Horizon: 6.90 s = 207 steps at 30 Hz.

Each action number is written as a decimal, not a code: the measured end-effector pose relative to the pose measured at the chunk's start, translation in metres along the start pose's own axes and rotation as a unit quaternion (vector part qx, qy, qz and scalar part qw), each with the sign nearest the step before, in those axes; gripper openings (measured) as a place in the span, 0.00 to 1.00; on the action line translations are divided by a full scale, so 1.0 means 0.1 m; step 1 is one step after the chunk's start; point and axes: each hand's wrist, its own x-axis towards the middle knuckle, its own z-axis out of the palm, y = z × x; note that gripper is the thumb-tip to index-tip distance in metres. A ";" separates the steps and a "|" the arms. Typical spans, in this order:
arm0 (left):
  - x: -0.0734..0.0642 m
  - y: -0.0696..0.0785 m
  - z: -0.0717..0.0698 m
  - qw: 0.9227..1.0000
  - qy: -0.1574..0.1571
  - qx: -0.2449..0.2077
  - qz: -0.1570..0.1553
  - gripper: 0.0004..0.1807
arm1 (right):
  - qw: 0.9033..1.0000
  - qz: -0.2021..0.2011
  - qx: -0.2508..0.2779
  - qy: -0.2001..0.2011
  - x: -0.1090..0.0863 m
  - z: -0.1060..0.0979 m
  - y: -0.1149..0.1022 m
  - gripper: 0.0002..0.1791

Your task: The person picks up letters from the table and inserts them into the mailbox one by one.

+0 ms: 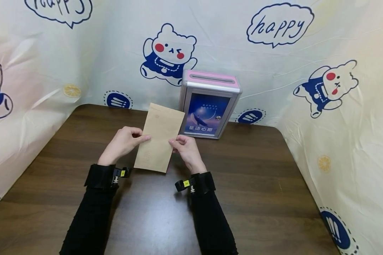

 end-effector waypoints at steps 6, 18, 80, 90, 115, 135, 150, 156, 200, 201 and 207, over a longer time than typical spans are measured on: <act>0.06 0.15 0.12 0.998 0.030 -0.021 0.042 0.17 | 0.998 -0.047 -0.037 -0.001 -0.03 -0.25 -0.17 0.10; 0.74 1.22 -0.29 0.981 0.013 -0.029 0.191 0.14 | 0.971 -0.137 -0.193 -0.007 0.10 -1.00 -1.74 0.10; 1.86 1.73 -0.07 0.990 0.002 0.078 0.116 0.11 | 0.917 -0.080 -0.373 0.117 0.97 -1.54 -1.92 0.09; 1.84 1.76 -0.05 0.992 0.010 0.075 0.104 0.12 | 0.905 -0.094 -0.394 0.133 0.96 -1.55 -1.82 0.10; 1.67 1.67 -0.13 0.992 0.031 0.091 0.082 0.24 | 0.870 -0.118 -0.449 0.166 0.73 -1.32 -1.77 0.27; 1.10 0.88 -0.48 0.992 0.100 -0.015 0.069 0.23 | 0.824 -0.319 -0.442 0.157 0.19 -0.61 -1.26 0.16; 0.31 0.07 -0.24 0.999 -0.036 0.011 -0.002 0.28 | 0.908 -0.175 -0.379 0.036 -0.12 -0.17 -0.65 0.21; 0.07 -0.01 -0.06 0.996 -0.066 0.050 -0.047 0.32 | 0.914 -0.132 -0.384 0.007 -0.17 -0.08 -0.46 0.23; -0.09 -0.20 0.27 0.955 -0.149 0.176 -0.184 0.22 | 0.923 -0.095 -0.369 -0.062 -0.17 -0.05 -0.16 0.25; -0.08 -0.22 0.25 0.957 -0.156 0.166 -0.178 0.21 | 0.923 -0.092 -0.368 -0.059 -0.17 -0.07 -0.15 0.25; -0.08 -0.25 0.04 0.967 -0.171 0.116 -0.152 0.18 | 0.921 -0.082 -0.377 -0.053 -0.19 -0.17 -0.15 0.24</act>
